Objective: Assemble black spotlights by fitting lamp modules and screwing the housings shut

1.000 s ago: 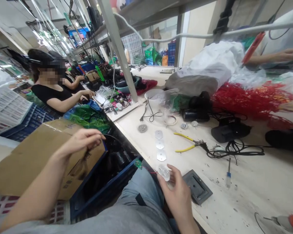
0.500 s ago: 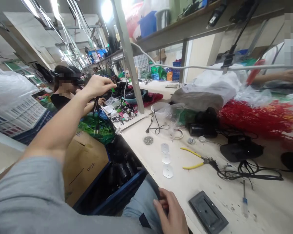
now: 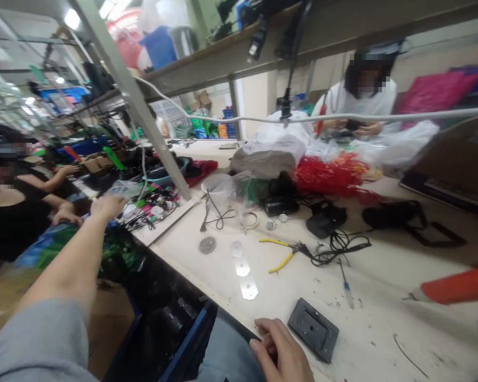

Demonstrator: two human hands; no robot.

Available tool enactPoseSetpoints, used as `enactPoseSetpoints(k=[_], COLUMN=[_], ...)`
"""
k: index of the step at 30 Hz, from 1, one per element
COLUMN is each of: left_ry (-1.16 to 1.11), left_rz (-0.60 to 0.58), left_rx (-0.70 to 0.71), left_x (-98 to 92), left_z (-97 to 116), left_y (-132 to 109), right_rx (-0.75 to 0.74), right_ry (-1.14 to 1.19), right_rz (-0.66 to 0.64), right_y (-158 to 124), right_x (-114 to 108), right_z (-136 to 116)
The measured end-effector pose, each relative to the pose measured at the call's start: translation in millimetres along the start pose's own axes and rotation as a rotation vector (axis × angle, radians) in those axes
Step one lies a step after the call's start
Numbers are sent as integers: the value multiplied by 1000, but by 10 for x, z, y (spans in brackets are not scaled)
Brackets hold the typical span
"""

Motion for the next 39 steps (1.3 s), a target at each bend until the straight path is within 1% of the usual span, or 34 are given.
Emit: enactPoseSetpoints(k=[2,3,5,7,8,10,11,12,13,15,16,17,18,19,21,23,25,26,28,30,32,34,36,37,38,39], left_ry=[-23,-29,-38,-55,-70,-106,-136,-174,-222,-489,-611,-725,-833,-926,-1040,-1101,-1142,-1164,-1216,-1262,-1291,-1314,-1350,-1381,-1423,-1476], left_rz=[-44,-53,-47,-12,11,54,72,87,98,176,196,195,156,78,-92,-240,-324,-338,-319,-288,-278,-292,-299,-296,-289,-278], left_rx=[13,16,27,70,107,203,267,334,419,666,738,780,808,833,877,908,936,949,967,967,948,927,899,873,833,774], left_x=[259,347,438,447,441,452,478,522,582,655,712,785,878,987,1171,1296,1357,1368,1369,1375,1402,1421,1398,1368,1328,1283], left_z=[28,47,126,305,442,806,1038,1294,1583,2243,2534,2804,3068,3330,3790,4124,4338,4413,4533,4656,4793,4914,4961,4947,4908,4847], left_y=[-94,-117,-100,-22,20,45,3,-88,-233,-705,-981,-1258,-1526,-1778,-2200,-2460,-2557,-2564,-2550,-2565,-2630,-2713,-2721,-2667,-2563,-2409], right_rx=[-16,-26,-51,-79,-100,-148,-166,-178,-174,-141,-90,-6,91,143,185,192,178,162,120,87,60,30,-55,-117,-185,-248], right_ry=[-4,-10,-36,-68,-84,-121,-149,-177,-217,-341,-412,-474,-518,-571,-627,-626,-609,-602,-591,-583,-578,-575,-568,-563,-557,-547], right_rz=[67,81,64,60,84,189,246,307,371,529,614,693,749,717,621,536,473,455,457,503,580,669,769,814,851,873], right_y=[10,10,8,21,43,140,229,347,498,861,1066,1275,1483,1715,2115,2385,2519,2539,2506,2406,2265,2085,1847,1706,1559,1414], right_x=[-54,-63,-63,-138,-230,-533,-718,-926,-1149,-1624,-1862,-2093,-2296,-2406,-2518,-2534,-2485,-2454,-2410,-2417,-2476,-2558,-2616,-2616,-2592,-2543], right_z=[-74,-127,-249,-363,-414,-493,-515,-527,-528,-535,-525,-494,-448,-417,-356,-286,-224,-207,-206,-242,-322,-441,-610,-698,-775,-830])
Point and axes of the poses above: each hand's wrist, its own y-axis towards the middle knuckle, its own x-axis out of the palm, z = x × y, the point moved 9 cm from there along y, towards the middle knuckle, and after that the axes turned 13 degrees about x, right-handed, at the moved point
